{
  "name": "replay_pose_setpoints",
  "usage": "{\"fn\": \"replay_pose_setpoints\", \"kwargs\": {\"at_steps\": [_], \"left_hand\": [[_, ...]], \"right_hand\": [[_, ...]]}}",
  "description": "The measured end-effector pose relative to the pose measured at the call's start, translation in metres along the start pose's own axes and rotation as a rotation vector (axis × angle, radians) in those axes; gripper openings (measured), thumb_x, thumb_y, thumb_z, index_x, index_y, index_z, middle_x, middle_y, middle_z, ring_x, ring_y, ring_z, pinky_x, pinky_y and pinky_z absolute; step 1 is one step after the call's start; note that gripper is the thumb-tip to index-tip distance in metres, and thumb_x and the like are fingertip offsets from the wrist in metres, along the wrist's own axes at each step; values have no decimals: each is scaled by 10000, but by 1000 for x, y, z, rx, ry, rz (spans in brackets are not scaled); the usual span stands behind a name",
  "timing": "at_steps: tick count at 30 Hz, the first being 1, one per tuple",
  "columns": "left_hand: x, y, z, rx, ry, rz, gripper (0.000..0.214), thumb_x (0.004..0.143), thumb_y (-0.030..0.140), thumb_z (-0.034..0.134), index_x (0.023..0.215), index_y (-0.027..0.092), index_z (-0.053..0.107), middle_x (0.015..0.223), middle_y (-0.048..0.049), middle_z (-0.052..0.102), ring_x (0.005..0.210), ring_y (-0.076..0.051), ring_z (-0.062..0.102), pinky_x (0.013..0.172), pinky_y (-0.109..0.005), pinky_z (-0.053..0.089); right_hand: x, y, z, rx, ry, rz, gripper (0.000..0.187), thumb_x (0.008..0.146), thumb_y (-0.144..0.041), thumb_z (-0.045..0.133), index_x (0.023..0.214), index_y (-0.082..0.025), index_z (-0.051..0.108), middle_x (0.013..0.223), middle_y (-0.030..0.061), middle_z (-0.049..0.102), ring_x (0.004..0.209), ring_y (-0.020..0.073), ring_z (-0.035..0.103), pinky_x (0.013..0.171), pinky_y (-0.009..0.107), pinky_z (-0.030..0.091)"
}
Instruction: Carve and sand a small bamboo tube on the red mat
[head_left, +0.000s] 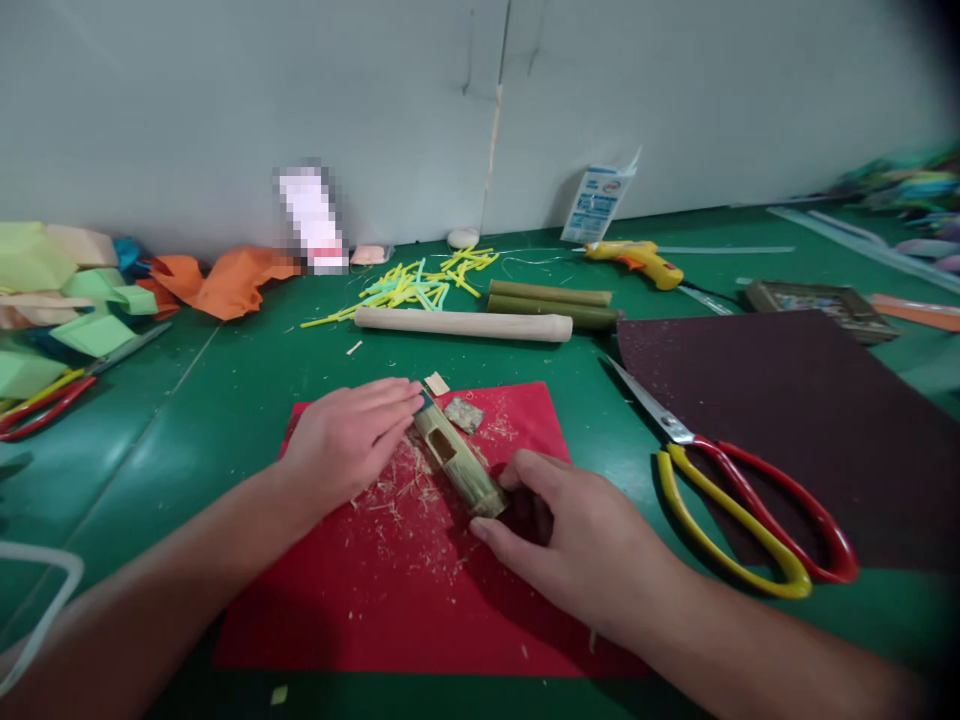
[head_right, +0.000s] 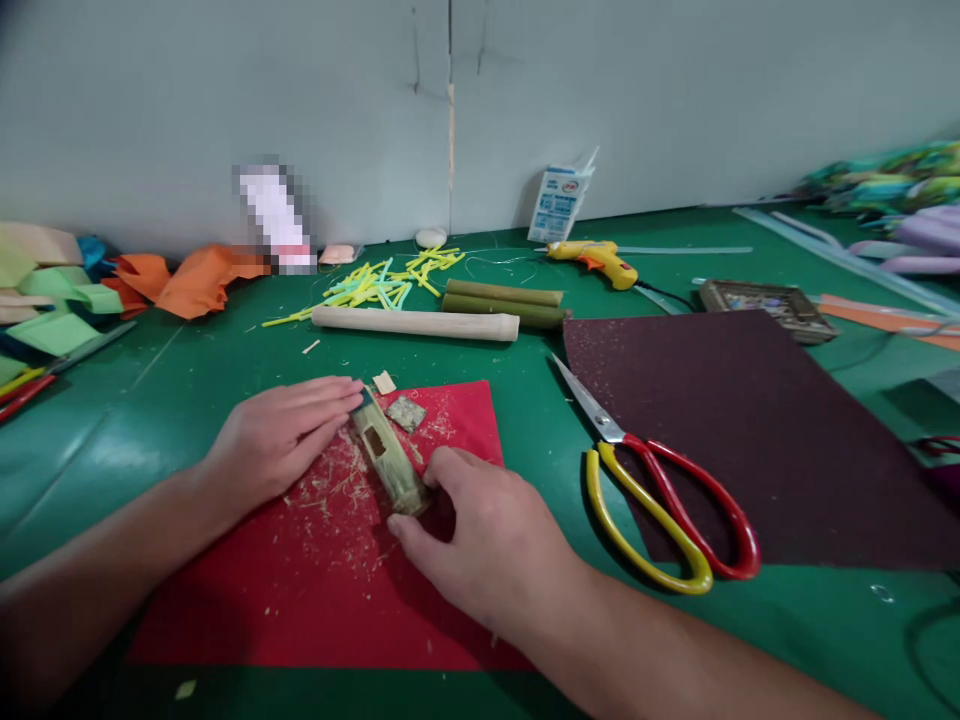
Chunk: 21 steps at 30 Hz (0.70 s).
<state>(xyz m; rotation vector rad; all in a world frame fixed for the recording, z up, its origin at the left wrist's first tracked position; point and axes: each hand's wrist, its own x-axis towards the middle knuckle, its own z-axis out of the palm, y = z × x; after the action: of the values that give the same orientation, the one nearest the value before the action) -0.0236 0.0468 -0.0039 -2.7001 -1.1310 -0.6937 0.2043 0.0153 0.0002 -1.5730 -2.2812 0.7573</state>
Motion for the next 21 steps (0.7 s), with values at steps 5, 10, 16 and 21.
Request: {"fn": "replay_pose_setpoints", "kwargs": {"at_steps": [5,10,16,21], "left_hand": [[1,1,1,-45,-25,72,290,885,148,442,1120,134,612,1160,-73,631,1108,-178,578,970,-332,487],[0,0,1,-23,-13,41,301,885,152,440,1136,139,604,1174,-73,623,1119,-183,570,962,-333,493],[1,-2,0,-11,5,34,296,889,160,433,1127,136,608,1138,-79,642,1090,-194,590,938,-357,510],[0,-1,1,-19,-10,20,288,885,160,454,1126,136,609,1155,-71,634,1101,-184,582,952,-348,501]], "right_hand": [[-4,1,1,3,0,-14,176,738,-369,580,749,-222,484,678,-25,565,547,118,463,488,243,305],[-2,0,1,1,-7,-10,169,739,-364,575,750,-222,485,693,-21,571,565,122,478,497,242,317],[-1,0,0,-9,3,-16,150,743,-347,565,734,-219,487,677,-16,569,548,120,484,489,240,321],[-3,2,1,-11,-19,7,157,739,-359,561,734,-222,486,662,-19,563,562,133,489,491,250,322]]}}
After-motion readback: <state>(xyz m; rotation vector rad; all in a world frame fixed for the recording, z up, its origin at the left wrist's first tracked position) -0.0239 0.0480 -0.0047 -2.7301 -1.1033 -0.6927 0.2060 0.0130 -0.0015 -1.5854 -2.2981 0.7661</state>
